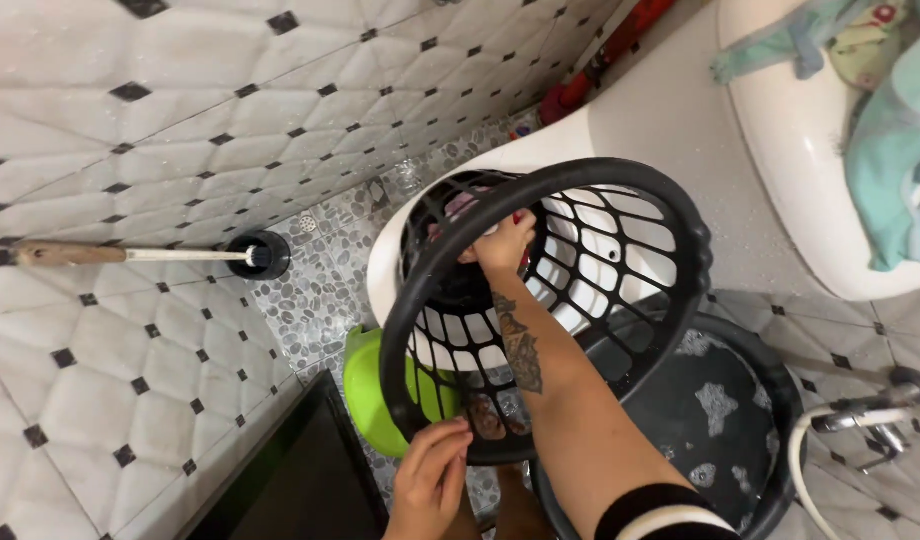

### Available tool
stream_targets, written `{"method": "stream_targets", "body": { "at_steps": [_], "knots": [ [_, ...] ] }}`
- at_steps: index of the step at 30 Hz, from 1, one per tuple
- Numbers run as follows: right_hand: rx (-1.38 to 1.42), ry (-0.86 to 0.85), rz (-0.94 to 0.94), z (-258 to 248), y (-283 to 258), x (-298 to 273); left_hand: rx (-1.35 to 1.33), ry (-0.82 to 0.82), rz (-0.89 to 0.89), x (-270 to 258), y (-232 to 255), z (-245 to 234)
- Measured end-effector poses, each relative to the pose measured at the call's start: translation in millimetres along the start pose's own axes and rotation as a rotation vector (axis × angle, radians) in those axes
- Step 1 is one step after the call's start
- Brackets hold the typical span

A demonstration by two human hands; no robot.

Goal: Rinsing clothes in a basin and transferring them to a spin dryer in a bathroom.

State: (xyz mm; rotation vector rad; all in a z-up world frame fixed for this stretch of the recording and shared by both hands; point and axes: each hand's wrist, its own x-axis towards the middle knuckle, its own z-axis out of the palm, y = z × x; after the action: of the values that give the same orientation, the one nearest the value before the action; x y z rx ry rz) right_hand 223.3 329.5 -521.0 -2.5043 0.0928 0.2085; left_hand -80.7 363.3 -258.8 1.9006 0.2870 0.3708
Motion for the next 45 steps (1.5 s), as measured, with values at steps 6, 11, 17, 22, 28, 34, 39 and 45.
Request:
{"method": "stream_targets", "body": {
  "at_steps": [6, 11, 17, 22, 28, 34, 39, 45],
  "knots": [
    [0.831, -0.085, 0.06, -90, 42, -67, 0.096, 0.032, -0.215, 30, 33, 29],
    [1.143, -0.217, 0.188, -297, 60, -211, -0.09, -0.114, -0.292, 60, 53, 107],
    [0.782, -0.282, 0.677, -296, 305, -305, -0.185, -0.864, -0.575, 7, 64, 234],
    [0.221, 0.084, 0.394, -297, 361, -257, 0.109, -0.703, 0.07, -26, 10, 300],
    [0.061, 0.163, 0.46, -216, 446, -249, 0.514, -0.919, 0.017, -62, -106, 333],
    [0.235, 0.602, 0.656, -196, 414, -281, 0.645, -0.514, -0.149, -94, -97, 371],
    [1.087, 0.247, 0.572, -279, 250, -286, -0.731, -0.39, -1.021, -160, -211, 424],
    [-0.122, 0.466, 0.595, -296, 397, -238, 0.001, -0.609, -0.727, -59, -56, 385]
  ]
}}
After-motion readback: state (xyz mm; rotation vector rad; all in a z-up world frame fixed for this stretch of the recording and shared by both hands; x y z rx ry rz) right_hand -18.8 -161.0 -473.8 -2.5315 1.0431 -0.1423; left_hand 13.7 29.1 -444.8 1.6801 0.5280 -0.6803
